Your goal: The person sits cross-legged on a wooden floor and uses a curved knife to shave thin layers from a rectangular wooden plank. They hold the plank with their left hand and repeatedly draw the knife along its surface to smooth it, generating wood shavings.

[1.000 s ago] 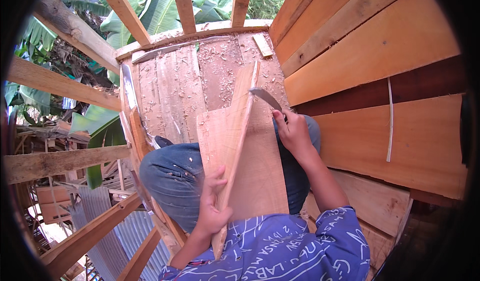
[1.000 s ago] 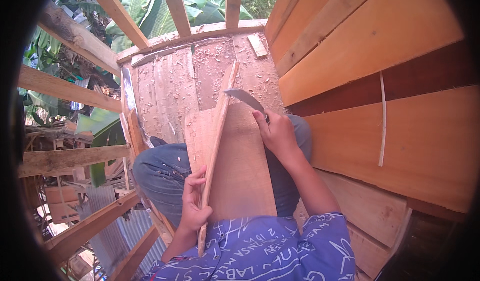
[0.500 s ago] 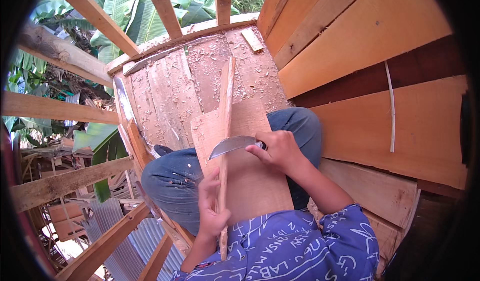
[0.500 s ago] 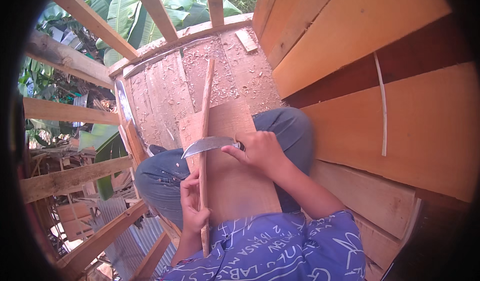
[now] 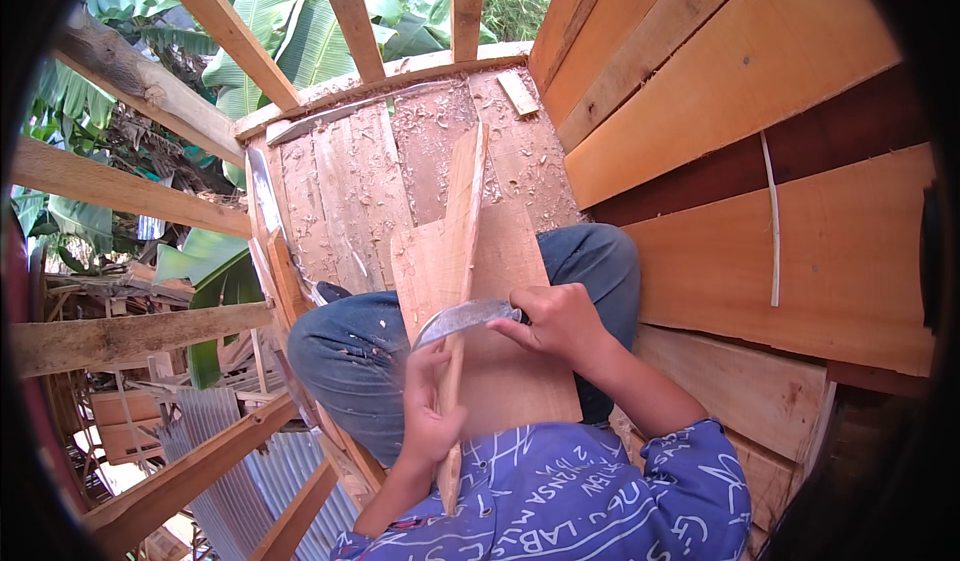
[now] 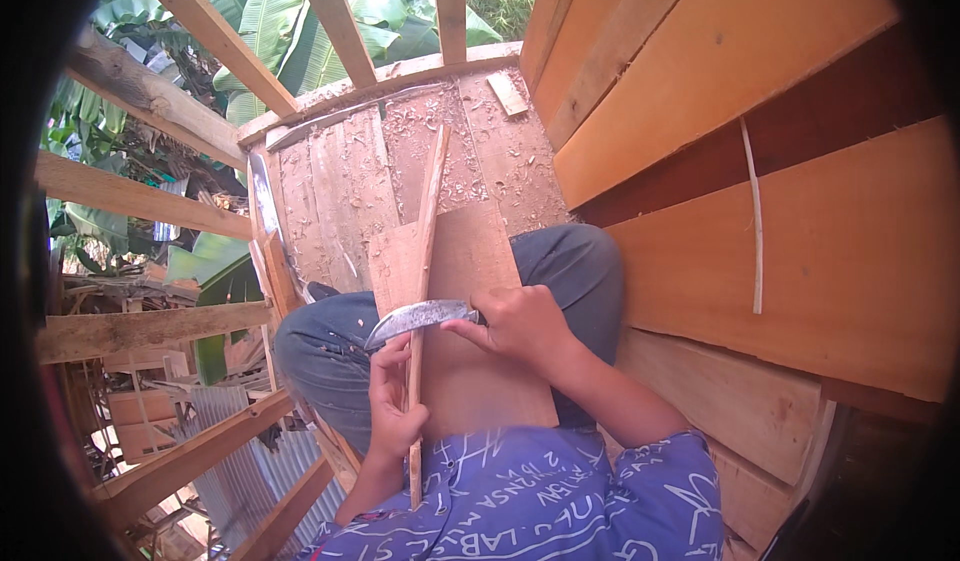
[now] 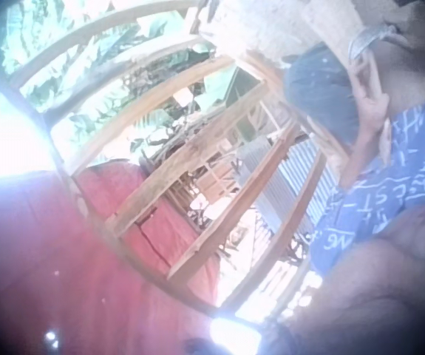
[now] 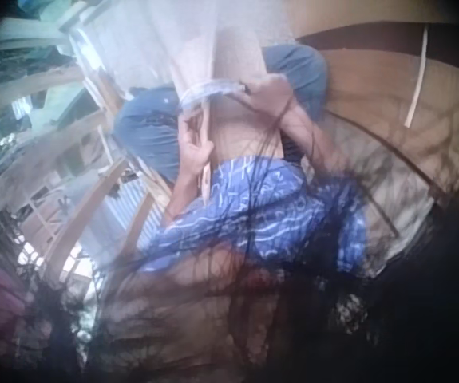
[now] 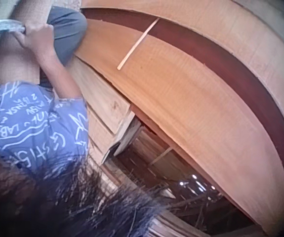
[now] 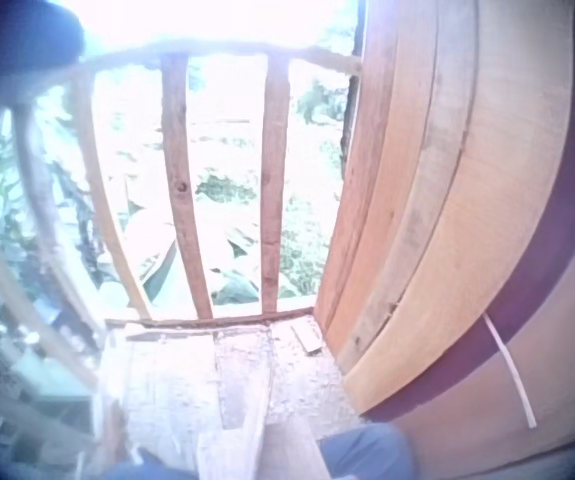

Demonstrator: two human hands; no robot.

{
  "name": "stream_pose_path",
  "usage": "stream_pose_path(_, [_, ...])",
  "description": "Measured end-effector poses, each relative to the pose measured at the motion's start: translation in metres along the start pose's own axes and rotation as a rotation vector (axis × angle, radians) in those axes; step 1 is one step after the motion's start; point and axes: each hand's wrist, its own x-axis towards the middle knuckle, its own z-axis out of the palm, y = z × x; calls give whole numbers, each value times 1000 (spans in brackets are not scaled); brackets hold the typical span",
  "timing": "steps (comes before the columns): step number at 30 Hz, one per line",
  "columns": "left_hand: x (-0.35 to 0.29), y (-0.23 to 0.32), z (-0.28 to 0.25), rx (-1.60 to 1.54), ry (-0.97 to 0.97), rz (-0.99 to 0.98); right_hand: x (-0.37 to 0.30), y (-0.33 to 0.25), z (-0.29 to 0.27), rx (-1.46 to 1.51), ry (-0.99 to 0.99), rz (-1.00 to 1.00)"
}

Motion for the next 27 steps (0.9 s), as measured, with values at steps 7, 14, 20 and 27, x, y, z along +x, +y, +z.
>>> stream_pose_path(7, [-3, 4, 4, 39, 25, -7, 0, -2, 2, 0, 48, 93])
stream_pose_path(14, [-2, 6, 7, 118, 13, -30, 8, 13, 2, -14, 26, 82])
stream_pose_path(20, [0, 10, 9, 149, 30, -53, 20, 35, -2, -37, -1, 164])
stream_pose_path(27, [-7, 8, 10, 194, 33, -42, 30, 62, -1, 69, 112, 540])
